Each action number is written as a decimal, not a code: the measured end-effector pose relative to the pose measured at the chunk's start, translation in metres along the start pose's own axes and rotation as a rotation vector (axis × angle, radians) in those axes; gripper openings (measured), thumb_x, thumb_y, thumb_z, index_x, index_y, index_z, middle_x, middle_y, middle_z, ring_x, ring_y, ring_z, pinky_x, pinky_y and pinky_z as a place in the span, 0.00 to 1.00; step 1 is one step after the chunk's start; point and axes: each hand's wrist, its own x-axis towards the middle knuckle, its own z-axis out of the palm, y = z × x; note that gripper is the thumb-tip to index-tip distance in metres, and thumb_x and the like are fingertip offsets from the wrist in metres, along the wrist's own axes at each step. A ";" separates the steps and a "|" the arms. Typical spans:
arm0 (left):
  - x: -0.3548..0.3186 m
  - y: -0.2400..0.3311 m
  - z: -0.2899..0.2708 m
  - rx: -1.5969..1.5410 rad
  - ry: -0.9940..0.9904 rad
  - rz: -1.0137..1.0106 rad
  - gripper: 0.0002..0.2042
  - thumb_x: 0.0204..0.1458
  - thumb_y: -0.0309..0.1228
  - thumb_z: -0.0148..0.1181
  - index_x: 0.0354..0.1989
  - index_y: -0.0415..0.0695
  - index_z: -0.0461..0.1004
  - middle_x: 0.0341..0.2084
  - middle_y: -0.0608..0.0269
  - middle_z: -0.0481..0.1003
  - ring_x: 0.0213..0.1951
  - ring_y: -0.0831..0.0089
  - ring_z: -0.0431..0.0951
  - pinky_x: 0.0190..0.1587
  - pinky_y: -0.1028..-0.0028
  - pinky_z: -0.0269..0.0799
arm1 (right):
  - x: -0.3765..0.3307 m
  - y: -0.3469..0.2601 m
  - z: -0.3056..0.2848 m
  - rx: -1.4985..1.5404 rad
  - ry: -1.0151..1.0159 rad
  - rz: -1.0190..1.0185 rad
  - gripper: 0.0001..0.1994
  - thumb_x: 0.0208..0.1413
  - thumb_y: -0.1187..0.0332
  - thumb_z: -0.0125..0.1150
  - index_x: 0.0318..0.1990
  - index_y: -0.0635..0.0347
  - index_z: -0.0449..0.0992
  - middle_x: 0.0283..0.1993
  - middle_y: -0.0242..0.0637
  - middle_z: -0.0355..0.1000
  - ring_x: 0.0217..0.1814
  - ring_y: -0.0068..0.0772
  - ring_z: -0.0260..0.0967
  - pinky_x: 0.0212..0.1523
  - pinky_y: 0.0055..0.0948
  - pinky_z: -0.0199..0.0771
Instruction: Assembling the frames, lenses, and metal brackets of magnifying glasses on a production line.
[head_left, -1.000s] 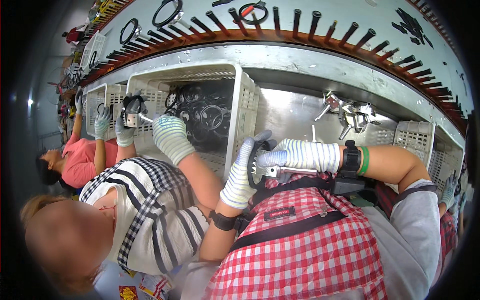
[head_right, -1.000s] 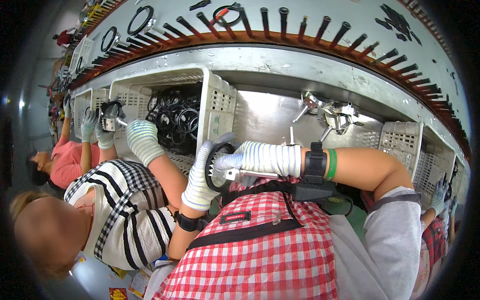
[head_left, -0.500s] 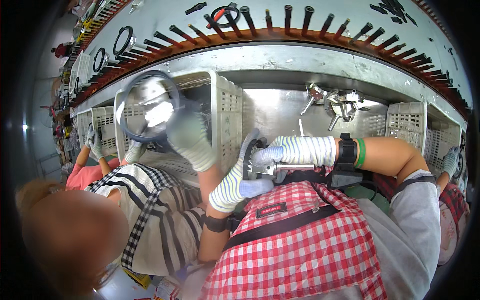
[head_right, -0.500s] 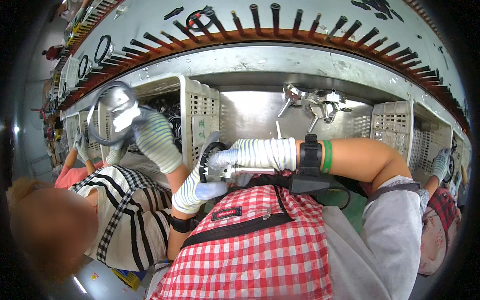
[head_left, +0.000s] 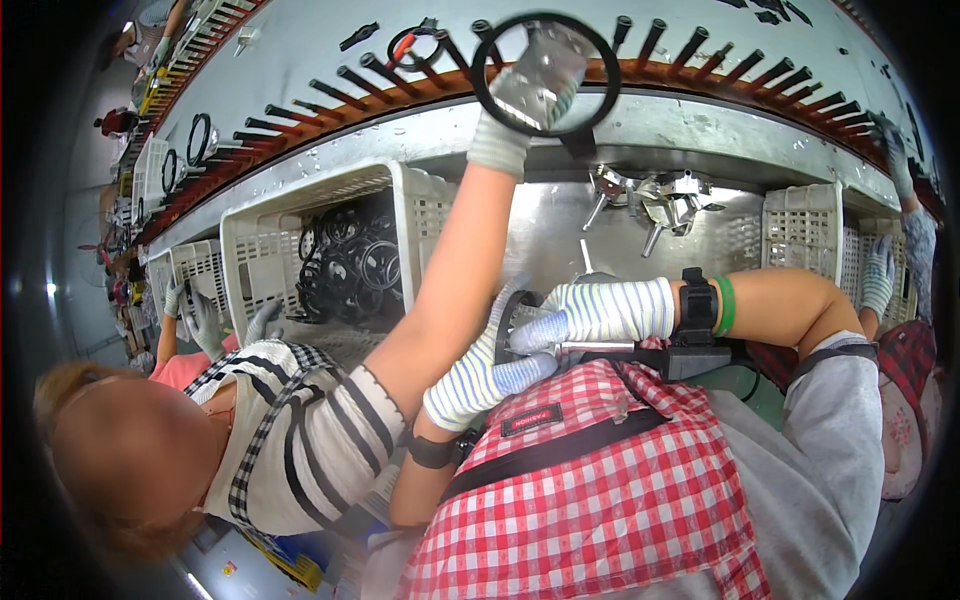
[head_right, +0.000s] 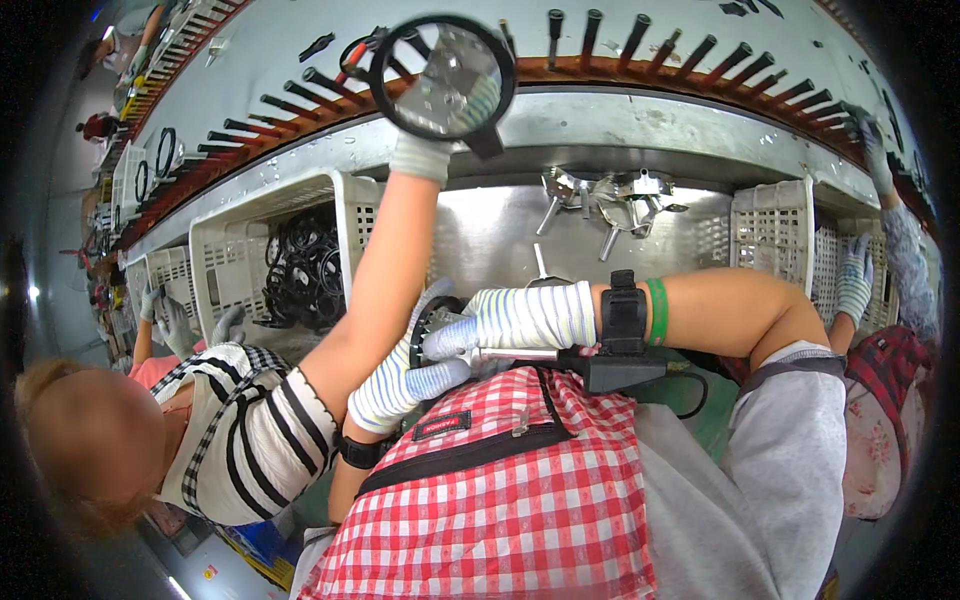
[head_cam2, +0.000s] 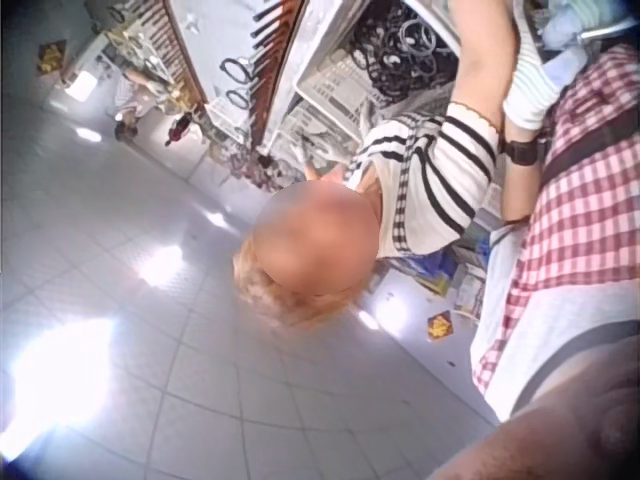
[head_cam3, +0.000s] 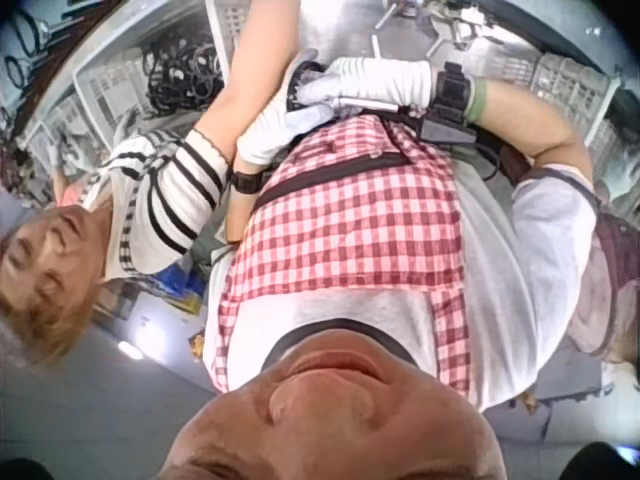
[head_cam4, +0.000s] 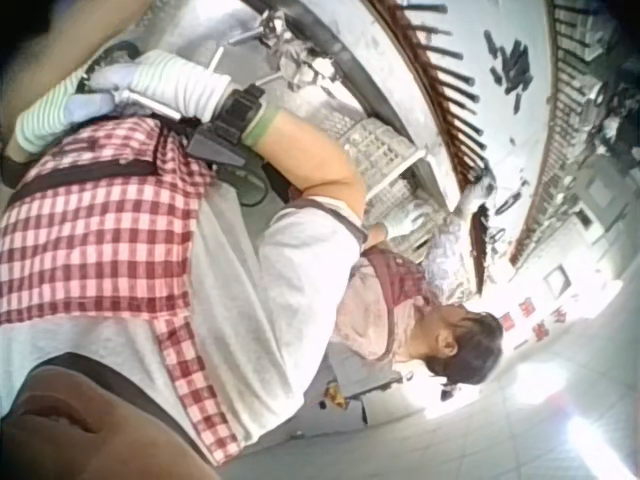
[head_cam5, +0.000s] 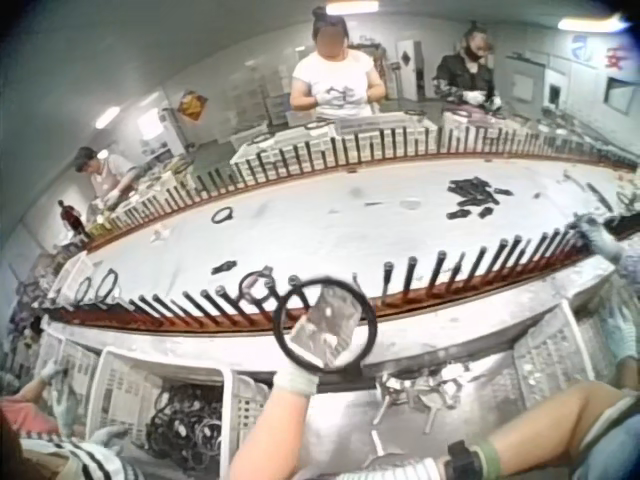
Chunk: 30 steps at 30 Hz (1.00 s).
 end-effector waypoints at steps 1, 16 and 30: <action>0.001 -0.002 0.000 -0.022 -0.020 0.011 0.43 0.50 0.24 0.62 0.69 0.42 0.39 0.58 0.56 0.59 0.60 0.67 0.61 0.61 0.70 0.59 | 0.000 0.002 0.000 0.018 0.008 0.010 0.25 0.57 0.45 0.55 0.32 0.63 0.78 0.25 0.29 0.69 0.27 0.22 0.62 0.30 0.27 0.62; 0.018 -0.027 -0.003 -0.158 -0.076 0.001 0.40 0.52 0.21 0.58 0.70 0.43 0.39 0.59 0.56 0.60 0.59 0.69 0.64 0.62 0.70 0.57 | -0.017 -0.006 0.000 0.125 0.036 -0.066 0.23 0.58 0.51 0.57 0.46 0.65 0.77 0.37 0.32 0.75 0.38 0.21 0.66 0.41 0.23 0.68; 0.000 0.014 -0.010 -0.056 0.174 0.141 0.41 0.48 0.23 0.62 0.69 0.49 0.45 0.57 0.57 0.61 0.56 0.66 0.66 0.62 0.67 0.59 | -0.021 0.016 -0.023 -0.592 0.164 -0.385 0.22 0.63 0.50 0.48 0.48 0.62 0.72 0.27 0.36 0.72 0.28 0.26 0.69 0.28 0.28 0.69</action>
